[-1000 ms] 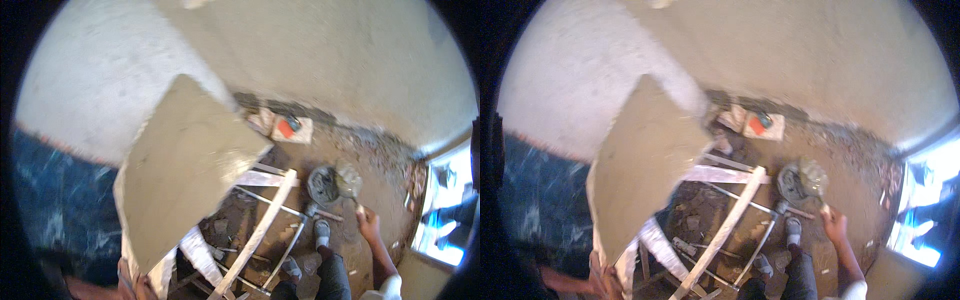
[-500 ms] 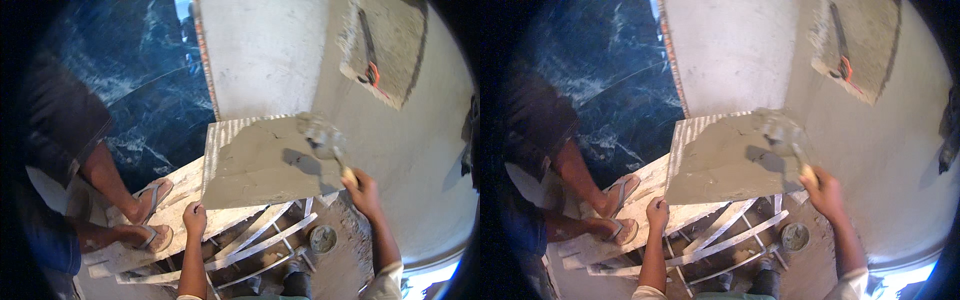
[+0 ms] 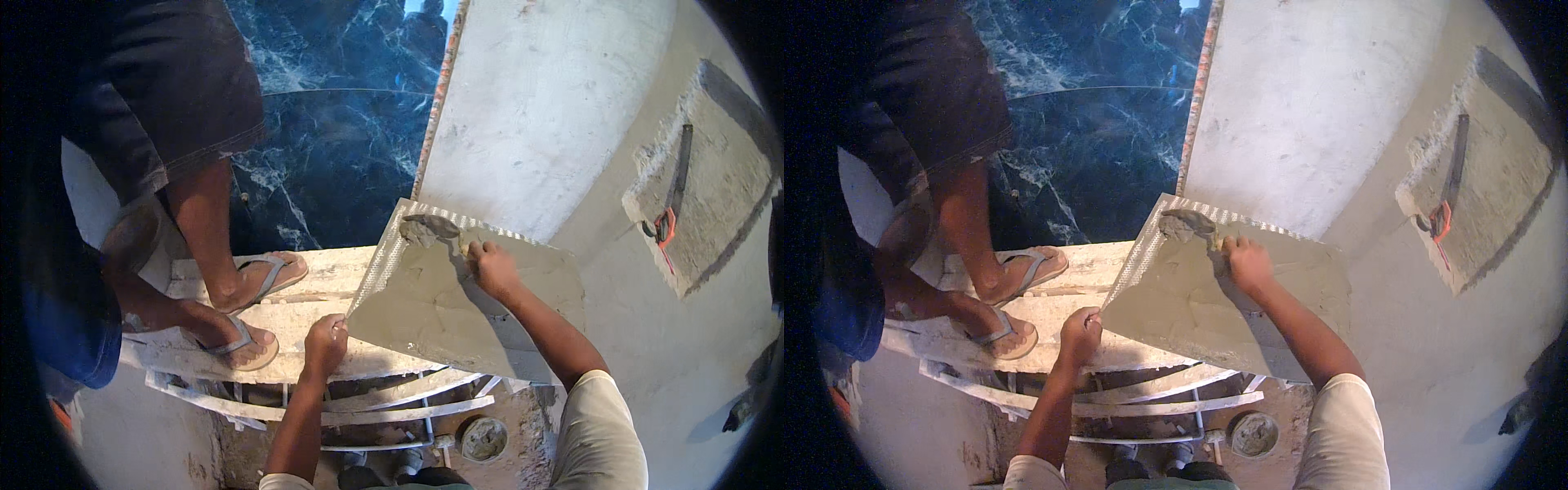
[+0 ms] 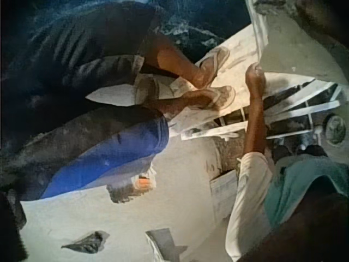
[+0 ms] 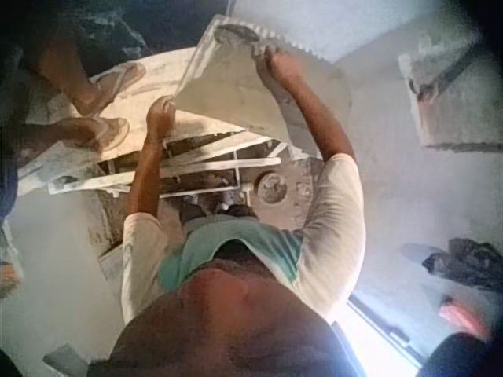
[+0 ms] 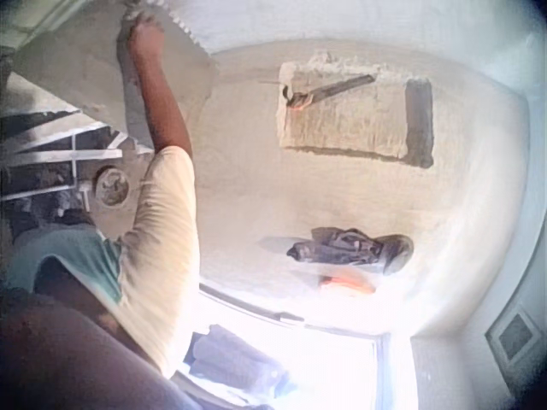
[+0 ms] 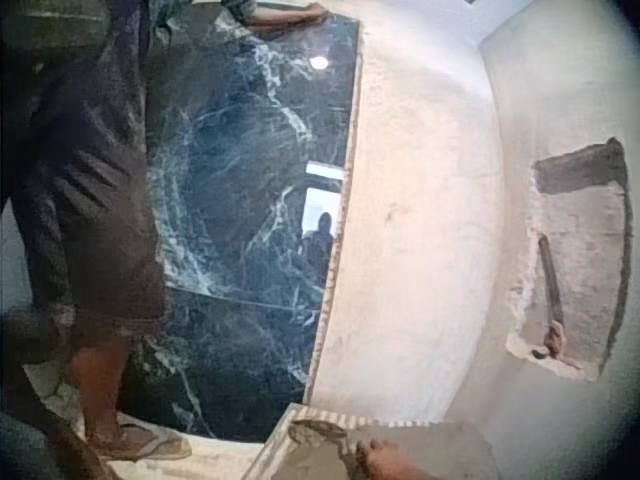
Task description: The person applies mortar onto the back of a tile using a trowel, spreading the mixture across the surface before another person assists in holding the tile.
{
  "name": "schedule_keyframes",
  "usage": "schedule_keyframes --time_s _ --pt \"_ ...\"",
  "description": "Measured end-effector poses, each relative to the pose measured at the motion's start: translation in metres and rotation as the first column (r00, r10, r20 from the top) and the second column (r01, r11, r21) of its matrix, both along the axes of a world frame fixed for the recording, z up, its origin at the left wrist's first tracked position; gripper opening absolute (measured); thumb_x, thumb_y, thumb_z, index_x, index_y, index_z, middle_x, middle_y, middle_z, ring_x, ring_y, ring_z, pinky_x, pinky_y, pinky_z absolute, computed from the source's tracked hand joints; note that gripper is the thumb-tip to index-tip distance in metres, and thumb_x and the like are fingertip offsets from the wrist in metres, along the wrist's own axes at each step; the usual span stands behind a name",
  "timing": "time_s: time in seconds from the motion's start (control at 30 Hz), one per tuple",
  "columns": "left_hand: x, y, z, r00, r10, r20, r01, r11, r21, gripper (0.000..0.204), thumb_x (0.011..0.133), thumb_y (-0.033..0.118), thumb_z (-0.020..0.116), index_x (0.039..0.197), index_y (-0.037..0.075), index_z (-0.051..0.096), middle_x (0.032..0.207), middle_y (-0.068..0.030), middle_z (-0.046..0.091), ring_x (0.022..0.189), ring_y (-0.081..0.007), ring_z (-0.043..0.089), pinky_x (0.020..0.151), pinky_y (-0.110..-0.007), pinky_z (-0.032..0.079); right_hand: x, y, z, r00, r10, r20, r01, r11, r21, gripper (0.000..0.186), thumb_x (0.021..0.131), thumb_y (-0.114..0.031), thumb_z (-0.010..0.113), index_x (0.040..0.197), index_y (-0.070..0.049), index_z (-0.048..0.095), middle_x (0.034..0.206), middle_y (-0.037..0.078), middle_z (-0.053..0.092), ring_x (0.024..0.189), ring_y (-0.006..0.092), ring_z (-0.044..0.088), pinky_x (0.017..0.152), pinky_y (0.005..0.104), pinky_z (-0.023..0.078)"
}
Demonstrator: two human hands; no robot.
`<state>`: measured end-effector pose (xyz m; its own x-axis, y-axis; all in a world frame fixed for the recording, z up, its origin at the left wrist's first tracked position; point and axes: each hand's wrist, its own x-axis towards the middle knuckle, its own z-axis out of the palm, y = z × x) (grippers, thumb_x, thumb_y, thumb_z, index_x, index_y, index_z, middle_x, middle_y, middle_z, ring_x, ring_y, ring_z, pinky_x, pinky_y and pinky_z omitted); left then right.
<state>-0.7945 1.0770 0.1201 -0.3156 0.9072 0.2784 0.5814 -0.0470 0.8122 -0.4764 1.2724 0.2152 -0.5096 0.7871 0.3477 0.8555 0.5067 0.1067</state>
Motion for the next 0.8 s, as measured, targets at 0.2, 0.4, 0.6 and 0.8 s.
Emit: schedule_keyframes --time_s 0.2,0.4,0.6,0.8 --pt "0.000 0.003 -0.001 0.995 0.003 -0.102 -0.005 1.000 -0.019 0.027 0.085 0.016 0.057 0.104 -0.001 0.064 0.101 -0.0221 0.065 0.096 -0.0384 0.061 0.087 -0.044 0.047 0.011 0.000 0.021 0.970 -0.076 -0.230 0.042 0.988 -0.149 0.032 0.085 -0.028 0.066 0.105 -0.005 0.060 0.081 0.017 0.064 0.072 0.0355 0.063 0.062 0.0451 0.049" --pt "0.004 0.005 0.007 0.994 -0.026 -0.103 0.023 0.999 -0.029 0.025 0.085 0.015 0.056 0.101 -0.001 0.065 0.096 -0.0212 0.065 0.093 -0.0387 0.060 0.084 -0.045 0.047 0.031 -0.009 0.044 0.921 -0.252 -0.296 0.068 0.854 -0.515 0.034 0.084 -0.034 0.068 0.095 -0.002 0.067 0.076 0.020 0.065 0.067 0.0308 0.063 0.063 0.0406 0.048" --pt "-0.002 -0.007 -0.001 0.994 -0.045 -0.104 0.042 0.999 -0.026 0.021 0.083 0.014 0.057 0.096 0.001 0.066 0.093 -0.0190 0.065 0.092 -0.0382 0.060 0.083 -0.045 0.046 0.027 -0.023 0.046 0.940 -0.104 -0.326 -0.113 0.805 -0.582 0.036 0.087 -0.037 0.064 0.101 -0.003 0.068 0.076 0.017 0.066 0.064 0.0220 0.063 0.060 0.0356 0.048" --pt "0.001 -0.004 0.002 0.993 -0.077 -0.088 0.080 0.996 0.041 0.019 0.081 0.013 0.057 0.094 0.002 0.066 0.090 -0.0191 0.065 0.087 -0.0387 0.060 0.081 -0.046 0.047 0.008 0.034 0.024 0.954 -0.158 -0.254 -0.022 0.810 -0.585 0.040 0.089 -0.040 0.060 0.100 -0.003 0.069 0.075 0.019 0.067 0.068 0.0272 0.066 0.065 0.0395 0.049"
